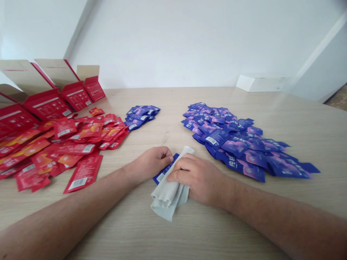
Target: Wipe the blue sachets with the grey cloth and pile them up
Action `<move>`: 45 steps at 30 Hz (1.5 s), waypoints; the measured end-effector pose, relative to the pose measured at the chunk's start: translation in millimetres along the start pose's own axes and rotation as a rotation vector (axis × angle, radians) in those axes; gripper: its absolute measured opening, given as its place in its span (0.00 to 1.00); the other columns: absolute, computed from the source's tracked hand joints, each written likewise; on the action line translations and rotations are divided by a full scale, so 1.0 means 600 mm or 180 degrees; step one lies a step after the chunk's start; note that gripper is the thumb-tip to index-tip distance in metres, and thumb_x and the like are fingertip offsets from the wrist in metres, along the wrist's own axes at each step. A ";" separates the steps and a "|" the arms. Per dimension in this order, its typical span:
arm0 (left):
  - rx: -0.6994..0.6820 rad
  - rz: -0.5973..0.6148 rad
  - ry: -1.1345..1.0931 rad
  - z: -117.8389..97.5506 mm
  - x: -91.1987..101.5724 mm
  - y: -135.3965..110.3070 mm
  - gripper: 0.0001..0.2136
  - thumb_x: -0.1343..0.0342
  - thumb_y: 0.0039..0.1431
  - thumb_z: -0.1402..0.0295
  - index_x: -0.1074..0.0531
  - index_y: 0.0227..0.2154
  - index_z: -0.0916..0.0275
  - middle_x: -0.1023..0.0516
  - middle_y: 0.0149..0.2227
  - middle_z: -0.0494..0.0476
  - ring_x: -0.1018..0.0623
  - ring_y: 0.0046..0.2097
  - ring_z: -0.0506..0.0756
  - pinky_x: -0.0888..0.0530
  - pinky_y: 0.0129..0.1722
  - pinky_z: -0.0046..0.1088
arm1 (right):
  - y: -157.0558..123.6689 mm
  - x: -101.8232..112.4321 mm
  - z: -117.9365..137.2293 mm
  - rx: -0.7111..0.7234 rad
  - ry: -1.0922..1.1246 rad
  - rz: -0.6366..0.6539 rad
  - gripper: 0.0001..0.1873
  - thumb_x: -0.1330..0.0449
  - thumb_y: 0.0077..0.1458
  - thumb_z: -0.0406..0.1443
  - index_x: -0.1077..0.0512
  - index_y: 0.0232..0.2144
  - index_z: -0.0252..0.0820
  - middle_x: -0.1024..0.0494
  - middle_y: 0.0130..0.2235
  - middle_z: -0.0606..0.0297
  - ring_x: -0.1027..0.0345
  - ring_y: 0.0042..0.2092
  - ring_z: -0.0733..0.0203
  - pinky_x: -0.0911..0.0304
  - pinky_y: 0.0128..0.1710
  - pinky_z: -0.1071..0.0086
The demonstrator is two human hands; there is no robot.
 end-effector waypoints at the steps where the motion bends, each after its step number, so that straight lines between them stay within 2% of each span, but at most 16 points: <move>1: 0.0012 0.0004 -0.0010 0.000 0.000 0.000 0.11 0.49 0.60 0.59 0.27 0.32 0.60 0.27 0.27 0.49 0.31 0.29 0.50 0.36 0.26 0.24 | 0.000 0.000 0.000 0.0010 -0.0004 0.0011 0.11 0.40 0.60 0.31 0.24 0.46 0.41 0.24 0.43 0.58 0.34 0.46 0.54 0.37 0.48 0.60; 6: 0.0048 -0.0012 0.0000 -0.004 0.001 -0.002 0.12 0.49 0.59 0.58 0.28 0.31 0.60 0.27 0.26 0.48 0.31 0.28 0.50 0.36 0.26 0.25 | 0.000 0.005 -0.013 -0.0264 0.0004 -0.0080 0.13 0.40 0.59 0.29 0.25 0.46 0.41 0.24 0.43 0.58 0.34 0.47 0.53 0.37 0.49 0.60; 11: 0.0008 0.0008 -0.0008 -0.005 0.001 -0.001 0.11 0.49 0.59 0.59 0.27 0.32 0.60 0.27 0.27 0.49 0.31 0.28 0.50 0.36 0.26 0.24 | 0.000 0.002 -0.001 0.0033 0.0002 0.0008 0.11 0.40 0.60 0.31 0.24 0.46 0.40 0.24 0.43 0.58 0.34 0.46 0.54 0.37 0.49 0.61; 17: 0.0043 0.0009 -0.0034 0.001 -0.001 0.001 0.12 0.49 0.60 0.58 0.28 0.32 0.61 0.28 0.26 0.48 0.31 0.27 0.50 0.37 0.25 0.24 | -0.001 0.003 -0.015 -0.0283 0.0012 -0.0097 0.15 0.39 0.58 0.28 0.25 0.47 0.40 0.24 0.43 0.59 0.34 0.47 0.54 0.38 0.50 0.61; 22: -0.0023 -0.0024 -0.0003 0.001 -0.001 0.001 0.11 0.49 0.60 0.59 0.27 0.32 0.61 0.27 0.27 0.49 0.30 0.28 0.50 0.36 0.25 0.24 | -0.001 -0.001 -0.007 -0.0057 0.0008 0.0013 0.12 0.39 0.59 0.31 0.25 0.46 0.41 0.24 0.43 0.58 0.34 0.46 0.54 0.37 0.49 0.60; 27: -0.0028 -0.0048 -0.0017 -0.003 0.000 0.000 0.11 0.49 0.60 0.60 0.27 0.31 0.61 0.28 0.25 0.48 0.31 0.26 0.49 0.36 0.24 0.24 | -0.002 0.004 -0.024 -0.0388 0.0009 -0.0128 0.16 0.39 0.57 0.28 0.25 0.49 0.41 0.25 0.44 0.58 0.34 0.48 0.53 0.38 0.51 0.60; 32: -0.0051 -0.0005 0.0021 -0.002 -0.001 0.001 0.11 0.49 0.60 0.60 0.27 0.32 0.61 0.26 0.27 0.49 0.30 0.28 0.50 0.35 0.26 0.24 | -0.001 0.001 -0.008 -0.0012 0.0039 -0.0026 0.11 0.40 0.60 0.31 0.24 0.46 0.40 0.24 0.43 0.58 0.33 0.47 0.54 0.37 0.49 0.60; 37: -0.0025 -0.0052 0.0023 -0.001 -0.001 -0.001 0.10 0.50 0.59 0.61 0.27 0.32 0.60 0.26 0.27 0.48 0.30 0.27 0.50 0.36 0.25 0.24 | -0.003 0.007 -0.032 -0.0416 0.0023 -0.0236 0.17 0.38 0.56 0.26 0.25 0.48 0.41 0.24 0.43 0.59 0.33 0.48 0.54 0.37 0.51 0.60; 42: -0.0002 -0.0024 0.0002 -0.002 -0.003 -0.002 0.10 0.50 0.59 0.61 0.27 0.31 0.60 0.27 0.26 0.48 0.30 0.27 0.50 0.36 0.25 0.24 | -0.002 0.003 -0.029 -0.0287 0.0069 -0.0085 0.16 0.39 0.57 0.27 0.24 0.48 0.41 0.24 0.44 0.59 0.34 0.48 0.54 0.37 0.51 0.61; 45: -0.0026 -0.0055 -0.0004 -0.001 -0.002 -0.001 0.10 0.50 0.59 0.61 0.27 0.31 0.60 0.26 0.26 0.48 0.30 0.27 0.50 0.35 0.25 0.24 | -0.003 0.007 -0.038 -0.0446 0.0048 -0.0213 0.19 0.40 0.55 0.24 0.25 0.48 0.41 0.24 0.45 0.59 0.34 0.49 0.54 0.38 0.52 0.60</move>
Point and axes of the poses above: each hand's wrist, its own y-axis towards the middle knuckle, its own x-axis out of the back of the hand, z = x × y, the point moved 6 cm from there along y, towards the middle knuckle
